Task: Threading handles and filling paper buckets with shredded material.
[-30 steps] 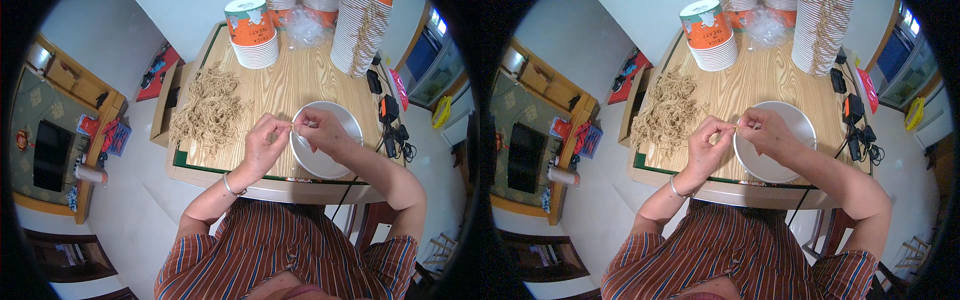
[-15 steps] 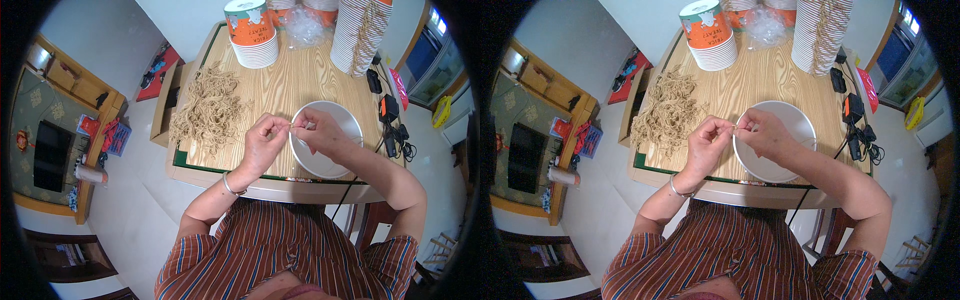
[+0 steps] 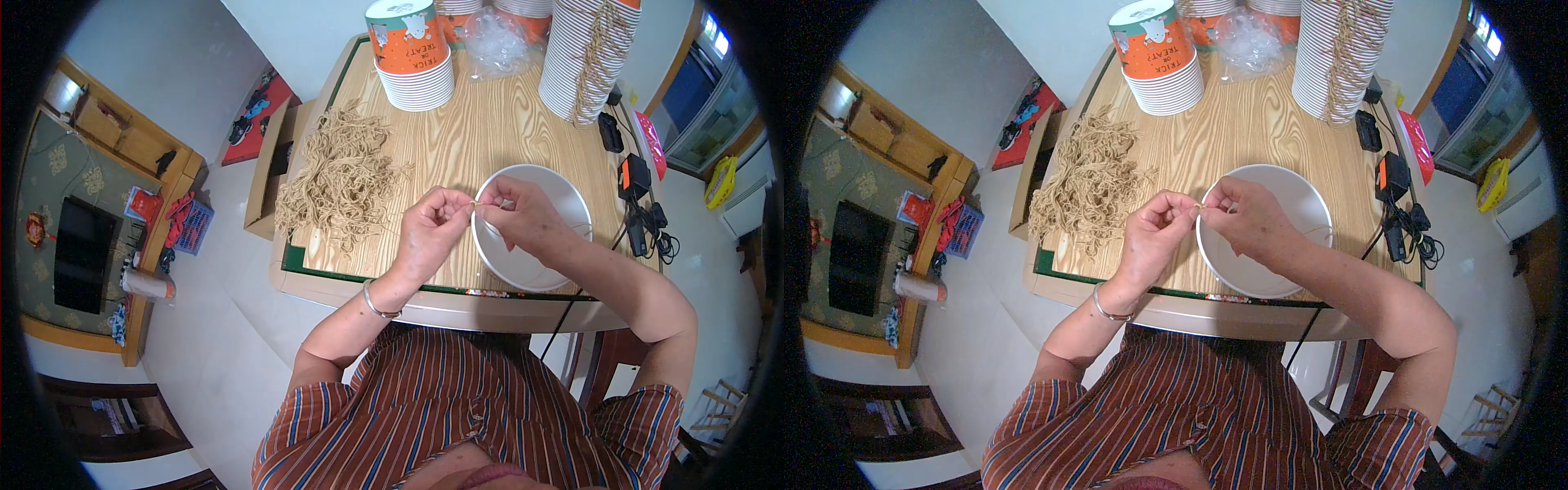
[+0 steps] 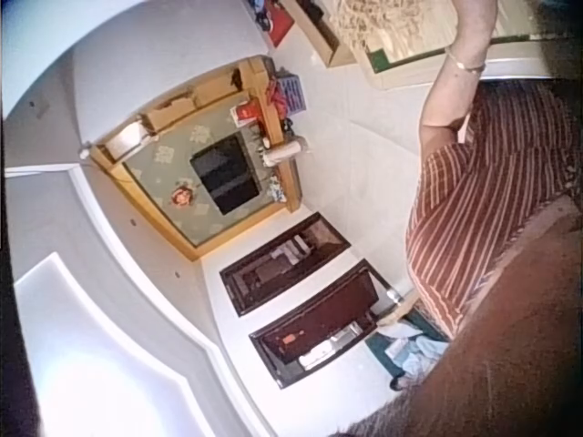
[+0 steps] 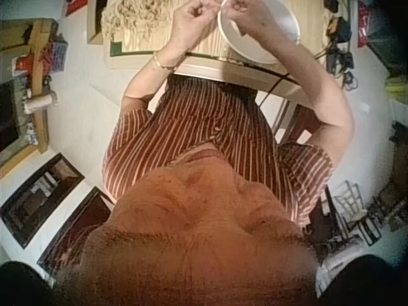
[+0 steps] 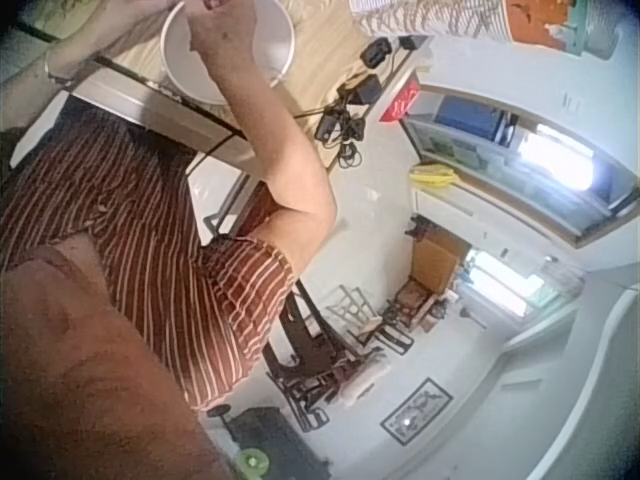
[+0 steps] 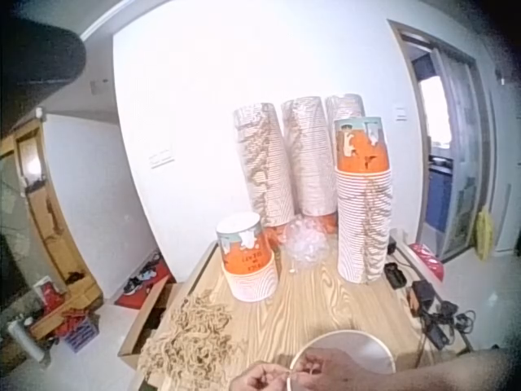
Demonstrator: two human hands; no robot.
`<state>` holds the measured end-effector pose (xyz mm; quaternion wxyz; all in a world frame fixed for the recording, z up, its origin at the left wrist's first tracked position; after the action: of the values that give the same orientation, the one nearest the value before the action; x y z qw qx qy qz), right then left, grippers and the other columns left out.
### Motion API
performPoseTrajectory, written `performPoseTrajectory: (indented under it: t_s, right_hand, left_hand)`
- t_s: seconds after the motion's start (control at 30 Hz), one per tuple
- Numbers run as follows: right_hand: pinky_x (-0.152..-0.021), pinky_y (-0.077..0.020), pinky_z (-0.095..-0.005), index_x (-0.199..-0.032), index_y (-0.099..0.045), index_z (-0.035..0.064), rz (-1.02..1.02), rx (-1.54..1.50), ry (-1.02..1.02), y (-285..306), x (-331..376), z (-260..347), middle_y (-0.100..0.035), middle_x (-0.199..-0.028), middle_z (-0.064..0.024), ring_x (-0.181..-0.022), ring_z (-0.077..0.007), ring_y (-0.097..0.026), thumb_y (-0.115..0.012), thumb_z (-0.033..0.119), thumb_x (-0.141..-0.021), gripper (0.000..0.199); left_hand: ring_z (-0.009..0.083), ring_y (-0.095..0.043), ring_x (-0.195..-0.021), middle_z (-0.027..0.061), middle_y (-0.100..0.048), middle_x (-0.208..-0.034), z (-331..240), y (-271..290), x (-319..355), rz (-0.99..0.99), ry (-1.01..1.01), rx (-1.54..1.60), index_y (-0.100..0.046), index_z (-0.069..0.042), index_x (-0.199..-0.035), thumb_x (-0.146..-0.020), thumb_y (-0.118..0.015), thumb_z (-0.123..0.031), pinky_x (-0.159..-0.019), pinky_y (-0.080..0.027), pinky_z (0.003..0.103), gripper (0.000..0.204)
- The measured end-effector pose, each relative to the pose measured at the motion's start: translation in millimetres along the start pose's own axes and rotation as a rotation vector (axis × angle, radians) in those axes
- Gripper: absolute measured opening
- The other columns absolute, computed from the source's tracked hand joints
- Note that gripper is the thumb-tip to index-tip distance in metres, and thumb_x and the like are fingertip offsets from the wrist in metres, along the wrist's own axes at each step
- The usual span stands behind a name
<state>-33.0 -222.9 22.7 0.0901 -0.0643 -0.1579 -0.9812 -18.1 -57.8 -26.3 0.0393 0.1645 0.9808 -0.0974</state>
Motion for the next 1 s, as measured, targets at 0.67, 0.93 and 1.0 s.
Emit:
performPoseTrajectory:
  t_s: [0.67, 0.93, 1.0]
  right_hand:
    - [-0.044, -0.0401, -0.0225, -0.09, -0.058, 0.0034, 0.039, -0.014, -0.059, -1.5, 0.7, 7.3, -0.056, -0.066, 0.0007, -0.053, -0.0054, -0.05, -0.063, 0.011, -0.088, 0.01]
    - [-0.042, -0.0438, -0.0248, -0.088, -0.06, -0.0001, 0.012, -0.019, -0.009, 0.6, -2.9, -0.1, -0.061, -0.069, -0.0045, -0.051, -0.0085, -0.054, -0.065, 0.014, -0.087, 0.015]
    - [-0.042, -0.0438, -0.0247, -0.088, -0.06, 0.0001, 0.011, -0.023, -0.005, 0.7, -3.8, -3.0, -0.06, -0.069, -0.0041, -0.051, -0.0085, -0.054, -0.065, 0.014, -0.087, 0.015]
  left_hand:
    - [0.0046, -0.057, -0.078, -0.0004, -0.063, -0.086, -2.8, -2.5, -3.2, 0.069, 0.089, 0.233, -0.063, 0.0, -0.099, -0.094, -0.062, -0.003, -0.073, -0.048, 0.019, 0.006]
    - [0.0053, -0.058, -0.079, 0.0002, -0.063, -0.086, -2.3, -4.1, -4.7, 0.073, 0.104, 0.286, -0.062, -0.001, -0.098, -0.094, -0.061, -0.002, -0.073, -0.048, 0.019, 0.004]
    - [0.0049, -0.058, -0.078, 0.0002, -0.063, -0.086, -2.2, -4.8, -5.1, 0.069, 0.115, 0.297, -0.062, -0.001, -0.098, -0.094, -0.061, -0.002, -0.074, -0.048, 0.019, 0.004]
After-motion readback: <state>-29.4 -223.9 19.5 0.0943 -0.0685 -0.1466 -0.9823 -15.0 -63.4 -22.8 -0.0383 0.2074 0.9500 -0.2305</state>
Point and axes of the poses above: each hand's wrist, its own x-axis away from the middle knuckle, its own y-axis out of the back of the hand, z = x × y, the point moved 3 cm from there along -x, towards the middle knuckle
